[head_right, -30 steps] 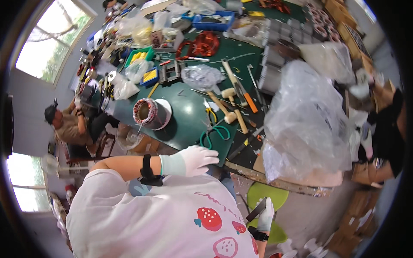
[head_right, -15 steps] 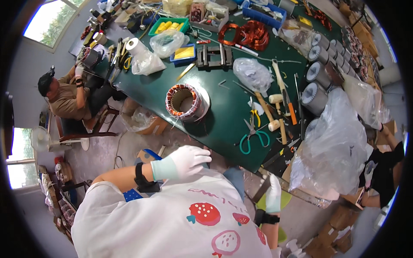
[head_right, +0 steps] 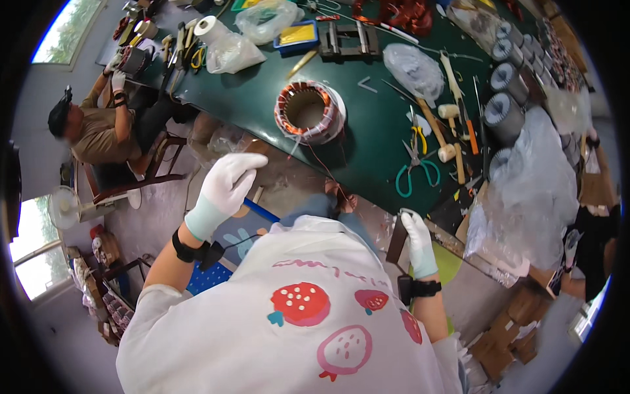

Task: Assemble the core and housing of an electric motor using hammers and mandrels.

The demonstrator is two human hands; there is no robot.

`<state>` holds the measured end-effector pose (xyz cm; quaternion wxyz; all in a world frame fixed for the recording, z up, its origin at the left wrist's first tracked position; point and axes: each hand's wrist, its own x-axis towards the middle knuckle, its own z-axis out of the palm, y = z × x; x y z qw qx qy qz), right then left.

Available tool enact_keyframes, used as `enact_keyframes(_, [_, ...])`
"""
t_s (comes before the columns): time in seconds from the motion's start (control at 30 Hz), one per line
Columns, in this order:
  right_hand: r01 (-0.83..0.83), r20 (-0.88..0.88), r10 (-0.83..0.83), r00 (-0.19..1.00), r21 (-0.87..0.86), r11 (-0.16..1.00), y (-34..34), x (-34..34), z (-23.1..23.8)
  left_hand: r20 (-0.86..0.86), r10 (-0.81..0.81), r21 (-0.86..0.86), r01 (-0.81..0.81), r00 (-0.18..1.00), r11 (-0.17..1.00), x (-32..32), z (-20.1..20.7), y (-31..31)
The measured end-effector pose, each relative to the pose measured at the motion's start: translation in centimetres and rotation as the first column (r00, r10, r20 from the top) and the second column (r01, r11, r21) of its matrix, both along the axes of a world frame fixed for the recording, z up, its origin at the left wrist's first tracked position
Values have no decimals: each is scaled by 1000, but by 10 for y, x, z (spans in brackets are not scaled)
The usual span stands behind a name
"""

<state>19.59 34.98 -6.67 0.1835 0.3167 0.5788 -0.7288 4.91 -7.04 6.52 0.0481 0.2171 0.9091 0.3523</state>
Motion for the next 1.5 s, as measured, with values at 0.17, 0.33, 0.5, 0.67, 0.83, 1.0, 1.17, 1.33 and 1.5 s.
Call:
enact_keyframes(0.17, [-117, -80, 125, 989, 105, 988, -8, -17, 6, 52, -129, -126, 135, 990, 983, 34, -13, -5])
enact_keyframes(0.33, [51, -61, -51, 997, 3, 999, -23, 7, 20, 20, -208, -112, 209, 978, 972, -15, -2, 12])
enact_keyframes(0.5, [192, -8, -194, 981, -112, 975, -75, 11, 59, 1, -558, 83, 556, 830, 827, -48, -35, 70])
enact_keyframes(0.67, [233, 90, -239, 967, 78, 969, -136, 4, 72, -37, -753, 102, 752, 657, 651, -41, -92, 121])
enact_keyframes(0.83, [-43, 113, -15, 994, 501, 865, -169, 14, 83, 100, -868, 93, 864, 487, 495, -42, -108, 113])
enact_keyframes(1.0, [-69, 63, 42, 997, 520, 851, -172, -1, 79, 83, -921, -58, 924, 382, 378, -34, -112, 117])
enact_keyframes(1.17, [-202, 174, 146, 974, 378, 903, -139, 35, 87, 180, -924, 69, 932, 338, 354, -23, -112, 124])
enact_keyframes(1.33, [-228, 6, 254, 967, 458, 859, -146, 35, 81, 122, -933, -115, 939, 338, 325, -15, -99, 132])
enact_keyframes(1.5, [-248, 78, 236, 969, 330, 911, -147, 20, 77, 96, -906, -42, 911, 412, 409, -16, -109, 120])
